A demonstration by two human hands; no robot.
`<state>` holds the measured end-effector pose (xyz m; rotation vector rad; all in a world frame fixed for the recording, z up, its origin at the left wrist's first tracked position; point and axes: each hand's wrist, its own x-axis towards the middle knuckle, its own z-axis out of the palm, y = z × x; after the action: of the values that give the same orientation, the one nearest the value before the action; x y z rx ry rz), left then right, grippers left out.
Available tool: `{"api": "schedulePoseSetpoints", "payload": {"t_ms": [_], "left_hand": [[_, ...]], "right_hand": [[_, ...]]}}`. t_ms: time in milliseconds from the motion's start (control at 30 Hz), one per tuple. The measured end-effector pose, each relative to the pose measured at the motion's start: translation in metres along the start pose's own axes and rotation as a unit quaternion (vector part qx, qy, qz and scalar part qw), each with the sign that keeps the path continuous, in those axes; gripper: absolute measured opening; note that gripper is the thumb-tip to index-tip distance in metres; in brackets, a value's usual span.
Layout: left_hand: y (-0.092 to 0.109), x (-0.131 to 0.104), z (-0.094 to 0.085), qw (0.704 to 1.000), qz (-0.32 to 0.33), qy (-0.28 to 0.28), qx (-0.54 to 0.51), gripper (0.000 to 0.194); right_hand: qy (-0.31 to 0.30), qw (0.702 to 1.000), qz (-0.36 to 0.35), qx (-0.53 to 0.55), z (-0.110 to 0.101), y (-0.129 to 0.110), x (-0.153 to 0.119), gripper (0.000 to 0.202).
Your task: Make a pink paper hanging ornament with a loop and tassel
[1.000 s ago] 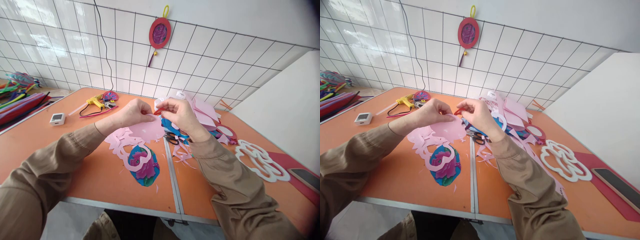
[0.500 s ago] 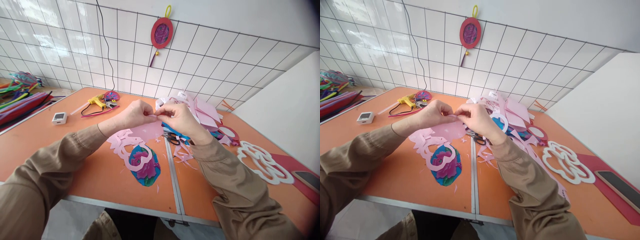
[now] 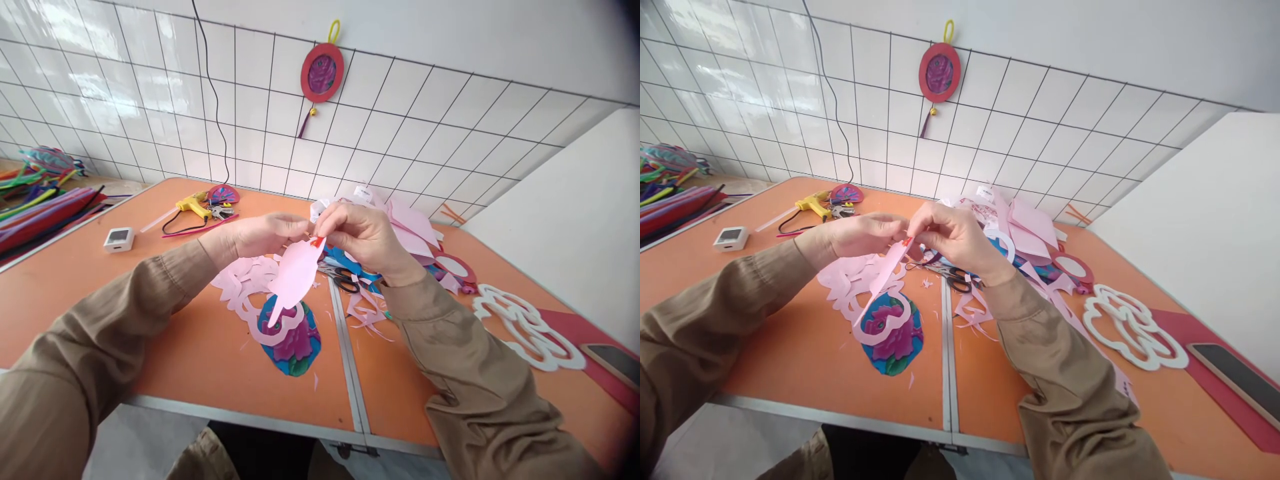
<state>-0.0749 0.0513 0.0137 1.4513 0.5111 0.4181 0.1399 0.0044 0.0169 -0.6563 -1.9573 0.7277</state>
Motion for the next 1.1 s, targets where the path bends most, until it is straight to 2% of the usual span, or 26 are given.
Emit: {"api": "schedulePoseSetpoints", "payload": {"t_ms": [133, 233, 367, 433, 500, 667, 1100], "left_hand": [[-0.004, 0.000, 0.001, 1.000, -0.008, 0.004, -0.028, 0.052], [-0.003, -0.001, 0.000, 0.999, -0.014, 0.042, -0.016, 0.045], [0.003, -0.001, 0.005, 0.986, -0.008, 0.161, 0.048, 0.027], [0.005, -0.001, 0.011, 0.969, -0.006, 0.226, 0.095, 0.017], [0.005, 0.000, 0.016, 0.958, -0.008, 0.261, 0.121, 0.010], [0.004, 0.000, 0.022, 0.959, 0.000, 0.255, 0.121, 0.011], [-0.004, 0.004, 0.025, 0.975, 0.001, 0.215, 0.062, 0.013]], "right_hand": [[-0.013, 1.000, -0.021, -0.019, -0.004, 0.000, 0.001, 0.025], [-0.004, 1.000, -0.002, -0.030, -0.007, -0.003, 0.002, 0.017], [0.062, 0.997, 0.048, 0.006, -0.011, -0.005, 0.002, 0.006], [0.093, 0.992, 0.085, 0.030, -0.012, -0.006, 0.003, 0.011], [0.101, 0.986, 0.128, 0.038, -0.012, -0.007, 0.003, 0.018], [0.061, 0.982, 0.180, -0.012, -0.010, -0.008, 0.003, 0.019], [0.063, 0.981, 0.162, -0.080, -0.010, -0.004, 0.002, 0.013]]}}
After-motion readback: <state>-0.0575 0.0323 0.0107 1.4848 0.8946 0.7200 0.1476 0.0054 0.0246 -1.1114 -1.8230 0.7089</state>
